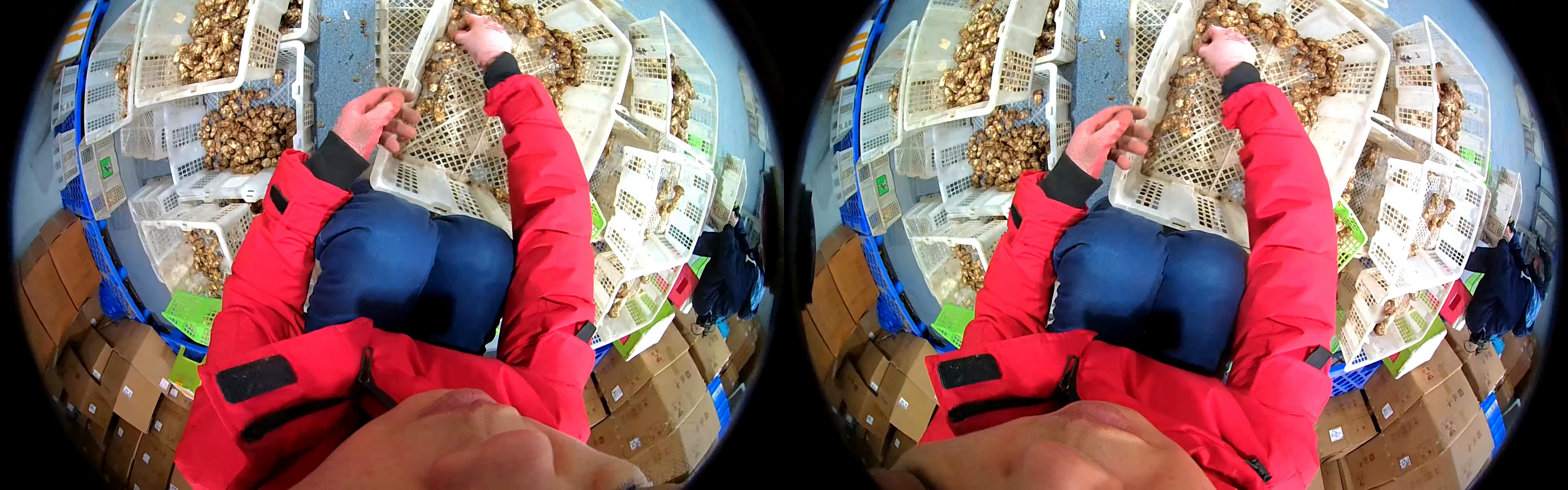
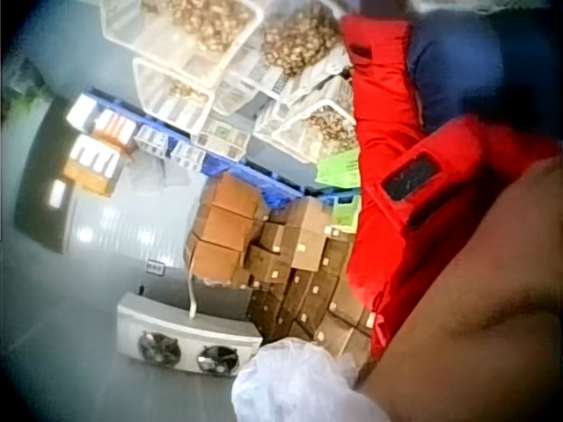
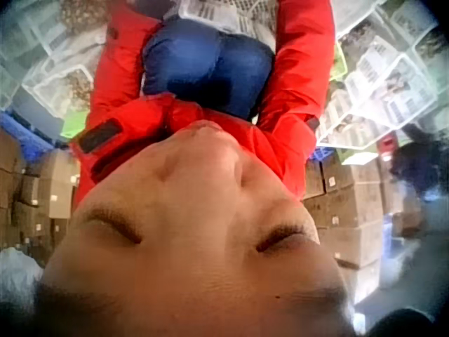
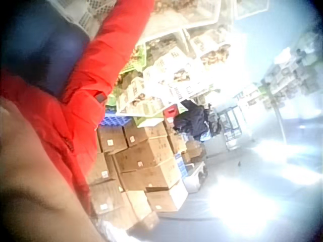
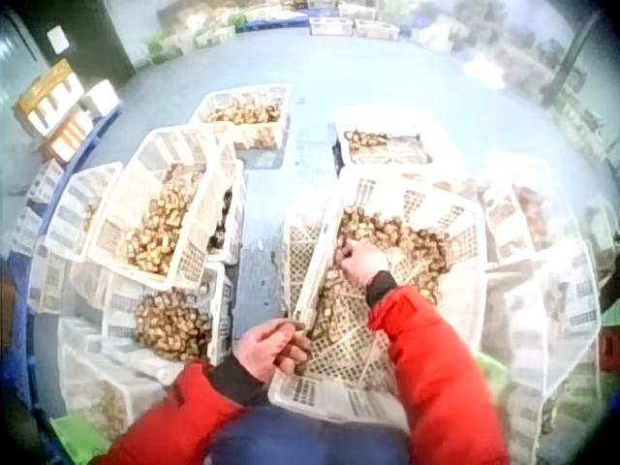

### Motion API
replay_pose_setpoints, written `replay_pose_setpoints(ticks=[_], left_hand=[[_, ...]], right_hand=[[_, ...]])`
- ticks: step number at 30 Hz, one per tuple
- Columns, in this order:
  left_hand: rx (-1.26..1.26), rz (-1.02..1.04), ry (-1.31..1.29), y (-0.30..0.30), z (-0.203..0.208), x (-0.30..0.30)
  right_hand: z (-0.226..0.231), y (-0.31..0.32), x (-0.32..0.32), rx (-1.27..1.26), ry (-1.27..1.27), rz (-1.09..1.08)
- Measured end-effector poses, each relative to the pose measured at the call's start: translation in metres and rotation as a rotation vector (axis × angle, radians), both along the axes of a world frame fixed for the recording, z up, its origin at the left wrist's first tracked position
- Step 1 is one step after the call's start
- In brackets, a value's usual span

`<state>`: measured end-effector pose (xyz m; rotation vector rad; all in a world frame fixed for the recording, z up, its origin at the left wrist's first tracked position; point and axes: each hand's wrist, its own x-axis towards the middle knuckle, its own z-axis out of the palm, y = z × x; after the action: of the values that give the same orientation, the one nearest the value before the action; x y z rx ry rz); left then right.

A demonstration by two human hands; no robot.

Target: The person writes in a notebook with a pen, then moves among agricultural baskets to manually sort ginger roots from one basket to another.

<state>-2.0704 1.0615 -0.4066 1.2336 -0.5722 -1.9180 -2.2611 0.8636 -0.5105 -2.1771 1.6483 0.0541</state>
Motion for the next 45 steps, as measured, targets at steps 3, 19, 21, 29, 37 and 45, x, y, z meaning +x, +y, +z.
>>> replay_pose_setpoints(ticks=[3, 19, 21, 29, 37, 45], left_hand=[[-0.118, -0.058, -0.09, -0.016, 0.004, -0.004], [-0.016, -0.051, 0.06, -0.015, 0.0, -0.018], [-0.02, -0.029, 0.086, -0.017, -0.003, -0.018], [-0.02, -0.023, 0.095, -0.016, -0.011, -0.02], [-0.007, 0.022, 0.089, -0.016, -0.012, -0.018], [0.007, 0.027, 0.078, -0.016, -0.012, -0.019]], right_hand=[[-0.007, 0.01, -0.039, 0.121, -0.676, -0.272], [0.001, 0.024, -0.013, -0.153, -0.151, -0.077], [0.007, 0.022, -0.025, -0.078, -0.194, -0.094], [-0.004, 0.029, 0.017, -0.218, 0.021, 0.071], [-0.013, 0.028, -0.044, -0.112, -0.304, -0.231], [0.009, 0.039, 0.008, -0.386, 0.1, 0.118]])
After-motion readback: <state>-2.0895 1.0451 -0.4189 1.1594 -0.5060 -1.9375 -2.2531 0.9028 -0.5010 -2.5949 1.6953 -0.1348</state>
